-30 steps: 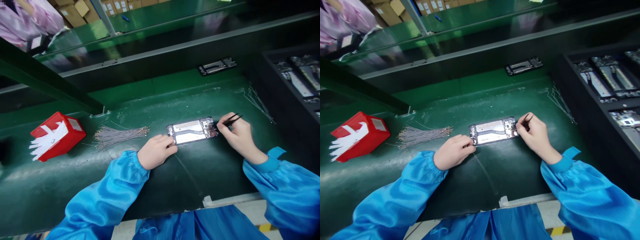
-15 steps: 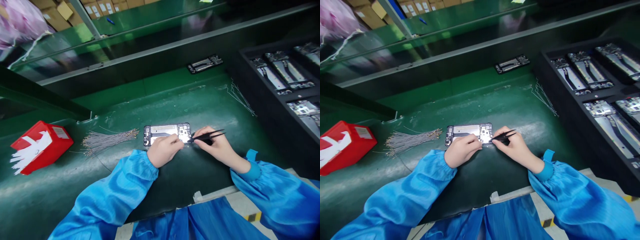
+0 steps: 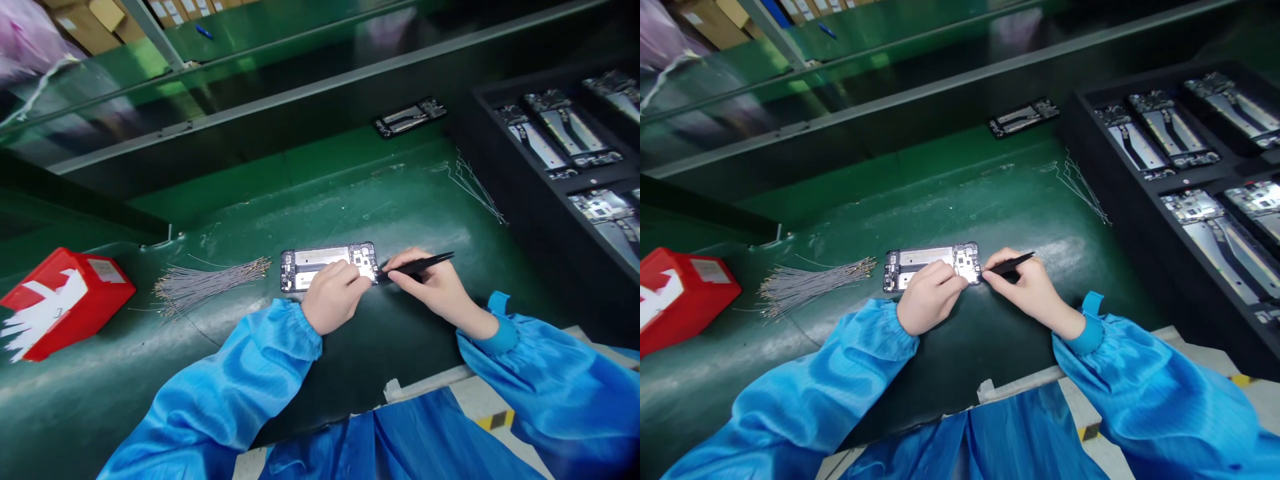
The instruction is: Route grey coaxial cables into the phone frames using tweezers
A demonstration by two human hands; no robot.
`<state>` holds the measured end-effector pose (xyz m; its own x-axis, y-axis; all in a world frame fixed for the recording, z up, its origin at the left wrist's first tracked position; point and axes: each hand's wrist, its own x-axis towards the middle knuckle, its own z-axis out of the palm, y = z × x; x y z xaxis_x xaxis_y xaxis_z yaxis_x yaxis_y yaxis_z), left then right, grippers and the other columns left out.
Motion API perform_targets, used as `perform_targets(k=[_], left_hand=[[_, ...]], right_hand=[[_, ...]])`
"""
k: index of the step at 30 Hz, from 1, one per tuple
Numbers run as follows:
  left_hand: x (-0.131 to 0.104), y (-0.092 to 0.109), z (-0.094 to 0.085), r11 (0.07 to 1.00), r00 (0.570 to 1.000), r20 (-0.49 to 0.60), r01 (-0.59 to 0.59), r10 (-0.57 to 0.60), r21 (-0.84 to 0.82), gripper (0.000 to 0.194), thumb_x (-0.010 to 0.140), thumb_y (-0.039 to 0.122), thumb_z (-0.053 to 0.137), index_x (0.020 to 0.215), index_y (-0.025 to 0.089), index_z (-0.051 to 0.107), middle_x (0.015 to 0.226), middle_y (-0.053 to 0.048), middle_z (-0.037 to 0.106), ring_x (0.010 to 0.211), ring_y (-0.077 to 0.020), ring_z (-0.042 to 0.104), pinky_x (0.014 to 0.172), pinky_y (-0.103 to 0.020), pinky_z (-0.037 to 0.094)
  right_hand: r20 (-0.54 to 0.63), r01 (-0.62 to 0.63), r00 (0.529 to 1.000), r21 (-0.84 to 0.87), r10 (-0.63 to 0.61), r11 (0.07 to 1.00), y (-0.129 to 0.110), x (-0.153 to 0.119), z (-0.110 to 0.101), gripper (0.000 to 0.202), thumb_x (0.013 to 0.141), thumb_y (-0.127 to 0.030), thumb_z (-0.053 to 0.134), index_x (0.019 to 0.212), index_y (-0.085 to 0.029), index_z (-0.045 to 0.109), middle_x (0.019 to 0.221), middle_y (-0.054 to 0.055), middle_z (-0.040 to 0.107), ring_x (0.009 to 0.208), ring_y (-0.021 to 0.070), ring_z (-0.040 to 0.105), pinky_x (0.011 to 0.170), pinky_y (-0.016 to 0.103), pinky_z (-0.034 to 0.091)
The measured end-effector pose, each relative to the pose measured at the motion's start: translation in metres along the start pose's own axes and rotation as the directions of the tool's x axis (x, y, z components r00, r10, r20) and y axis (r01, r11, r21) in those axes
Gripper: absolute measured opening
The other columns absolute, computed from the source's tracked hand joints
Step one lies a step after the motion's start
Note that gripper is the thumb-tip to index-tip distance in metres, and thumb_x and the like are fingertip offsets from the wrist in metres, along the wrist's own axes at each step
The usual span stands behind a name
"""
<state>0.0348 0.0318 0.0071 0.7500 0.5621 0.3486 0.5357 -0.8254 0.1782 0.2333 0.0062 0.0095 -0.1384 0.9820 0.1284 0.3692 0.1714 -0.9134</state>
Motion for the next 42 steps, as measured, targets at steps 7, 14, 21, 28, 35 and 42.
perform_targets(k=[7,14,21,28,35,42], left_hand=[[-0.0022,0.0010,0.0027,0.998,1.000,-0.006,-0.024,0.024,0.053,0.027,0.087,0.014,0.037,0.070,0.017,0.058,0.066,-0.002,0.048,0.065,-0.0145,0.039,0.057,-0.026,0.032],[-0.0036,0.0021,0.0008,0.995,0.998,-0.024,-0.053,0.056,0.085,0.028,0.088,0.013,0.036,0.068,0.017,0.056,0.065,-0.002,0.047,0.064,-0.0138,0.038,0.057,-0.026,0.031],[-0.0040,0.0024,0.0007,0.995,0.998,-0.033,-0.056,0.059,0.078,0.026,0.087,0.012,0.039,0.067,0.016,0.056,0.065,-0.002,0.049,0.064,-0.0138,0.038,0.057,-0.026,0.031],[-0.0031,0.0023,0.0020,0.996,0.998,-0.045,-0.048,0.052,0.081,0.026,0.086,0.012,0.040,0.066,0.017,0.056,0.064,-0.002,0.048,0.063,-0.0138,0.037,0.057,-0.026,0.031],[-0.0033,0.0027,0.0020,0.996,0.998,-0.041,-0.050,0.054,0.080,0.026,0.087,0.013,0.040,0.066,0.017,0.056,0.064,-0.001,0.048,0.063,-0.0137,0.037,0.057,-0.026,0.031],[-0.0036,0.0030,0.0011,0.996,0.999,-0.016,-0.046,0.047,0.078,0.027,0.088,0.014,0.039,0.067,0.017,0.056,0.065,-0.002,0.049,0.064,-0.0136,0.038,0.058,-0.025,0.032]], right_hand=[[0.026,0.002,1.000,-0.006,-0.001,1.000,-0.0024,0.0016,0.0007,0.006,0.076,-0.023,0.060,0.078,-0.018,0.061,0.078,0.004,0.064,0.073,0.0174,0.061,0.067,0.032,0.049],[0.027,-0.019,0.999,-0.025,0.020,0.999,-0.0042,0.0017,0.0004,0.006,0.076,-0.024,0.059,0.078,-0.018,0.061,0.079,0.005,0.064,0.074,0.0179,0.061,0.068,0.033,0.049],[0.027,-0.036,0.999,-0.032,0.036,0.999,-0.0065,0.0022,0.0005,0.008,0.076,-0.027,0.059,0.077,-0.019,0.062,0.078,0.005,0.064,0.074,0.0185,0.061,0.068,0.033,0.050],[0.036,-0.035,0.999,-0.022,0.036,0.999,-0.0052,0.0017,0.0007,0.007,0.076,-0.026,0.059,0.078,-0.019,0.061,0.080,0.005,0.064,0.076,0.0184,0.061,0.070,0.033,0.049],[0.042,-0.035,0.998,-0.014,0.035,0.999,-0.0042,0.0018,0.0006,0.007,0.076,-0.026,0.060,0.078,-0.019,0.061,0.080,0.005,0.064,0.076,0.0181,0.061,0.069,0.032,0.049],[0.062,0.050,0.997,-0.050,-0.046,0.998,-0.0034,0.0003,-0.0002,0.004,0.077,-0.023,0.059,0.079,-0.021,0.061,0.081,0.004,0.064,0.076,0.0182,0.061,0.070,0.034,0.050]])
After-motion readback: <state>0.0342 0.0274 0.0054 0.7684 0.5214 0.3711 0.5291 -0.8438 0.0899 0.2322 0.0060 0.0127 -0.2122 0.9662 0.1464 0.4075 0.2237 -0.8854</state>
